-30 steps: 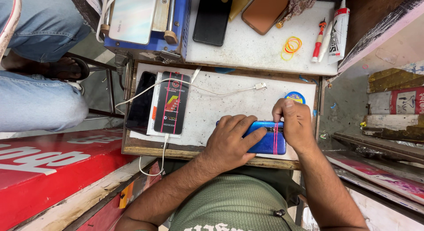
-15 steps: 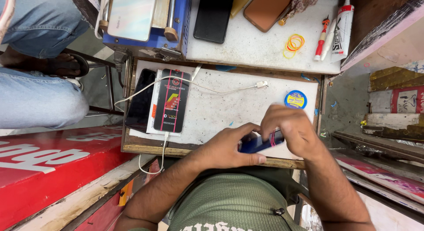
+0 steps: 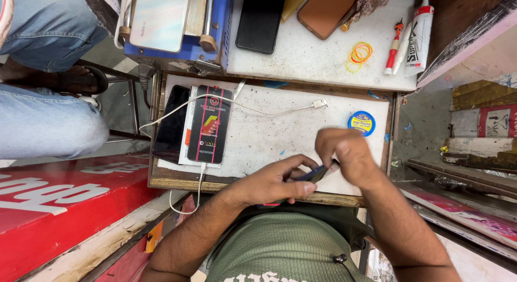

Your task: The person cleans a phone screen using a roll of adhesive tape, pressing and peeling tape from the display. They then pick up a blue phone, fit its back cover, and wrap multiple rubber bands around the phone one at a time, stretching each band around the device before setting it on the bench.

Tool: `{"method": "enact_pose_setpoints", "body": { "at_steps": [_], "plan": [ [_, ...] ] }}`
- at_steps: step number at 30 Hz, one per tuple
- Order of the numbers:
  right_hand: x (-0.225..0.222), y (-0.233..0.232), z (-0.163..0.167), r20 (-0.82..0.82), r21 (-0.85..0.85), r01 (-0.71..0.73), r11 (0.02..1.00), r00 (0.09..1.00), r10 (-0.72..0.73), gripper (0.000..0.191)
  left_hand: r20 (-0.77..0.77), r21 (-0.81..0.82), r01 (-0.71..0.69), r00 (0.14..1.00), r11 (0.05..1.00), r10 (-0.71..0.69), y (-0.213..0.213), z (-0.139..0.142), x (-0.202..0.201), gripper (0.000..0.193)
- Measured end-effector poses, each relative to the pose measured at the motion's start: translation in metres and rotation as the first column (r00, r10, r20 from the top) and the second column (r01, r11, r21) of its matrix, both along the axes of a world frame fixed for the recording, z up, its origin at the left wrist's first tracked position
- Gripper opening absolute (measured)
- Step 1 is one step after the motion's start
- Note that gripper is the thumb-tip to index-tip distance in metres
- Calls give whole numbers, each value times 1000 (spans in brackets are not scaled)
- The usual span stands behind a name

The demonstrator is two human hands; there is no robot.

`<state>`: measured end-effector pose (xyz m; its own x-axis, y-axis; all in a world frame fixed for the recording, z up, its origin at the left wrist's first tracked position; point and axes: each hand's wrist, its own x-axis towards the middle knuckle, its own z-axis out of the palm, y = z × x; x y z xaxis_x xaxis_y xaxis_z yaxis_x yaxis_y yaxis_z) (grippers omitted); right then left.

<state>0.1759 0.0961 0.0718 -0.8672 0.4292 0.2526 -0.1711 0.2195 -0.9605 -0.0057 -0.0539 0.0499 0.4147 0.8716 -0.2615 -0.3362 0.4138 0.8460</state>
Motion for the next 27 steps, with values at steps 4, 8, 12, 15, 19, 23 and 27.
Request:
{"method": "enact_pose_setpoints", "body": {
  "at_steps": [4,8,12,15,19,23,27],
  "plan": [
    [-1,36,7,106,452,523,723,773,-625,19,292,-83,-217,928,973,232,-4,-1,-14,72],
    [-2,82,13,190,751,424,506,594,-781,16,299,-63,-373,878,926,374,-6,-1,-27,77],
    [-10,100,4,81,927,218,306,680,-729,14,315,-88,-371,870,925,379,-10,-4,-28,81],
    [-14,103,-2,78,950,177,256,660,-747,11,378,-77,-344,858,936,347,-13,-8,-26,81],
    [-5,79,-7,353,227,483,846,769,-534,12,572,-74,-310,766,948,295,-18,-12,-27,84],
    [8,19,-18,252,-699,199,687,967,-23,14,743,-66,-262,631,963,223,-15,-16,-25,89],
    [7,-26,-26,245,-680,182,710,969,-14,15,768,-113,-274,585,955,259,-12,-20,-23,92]
  ]
}}
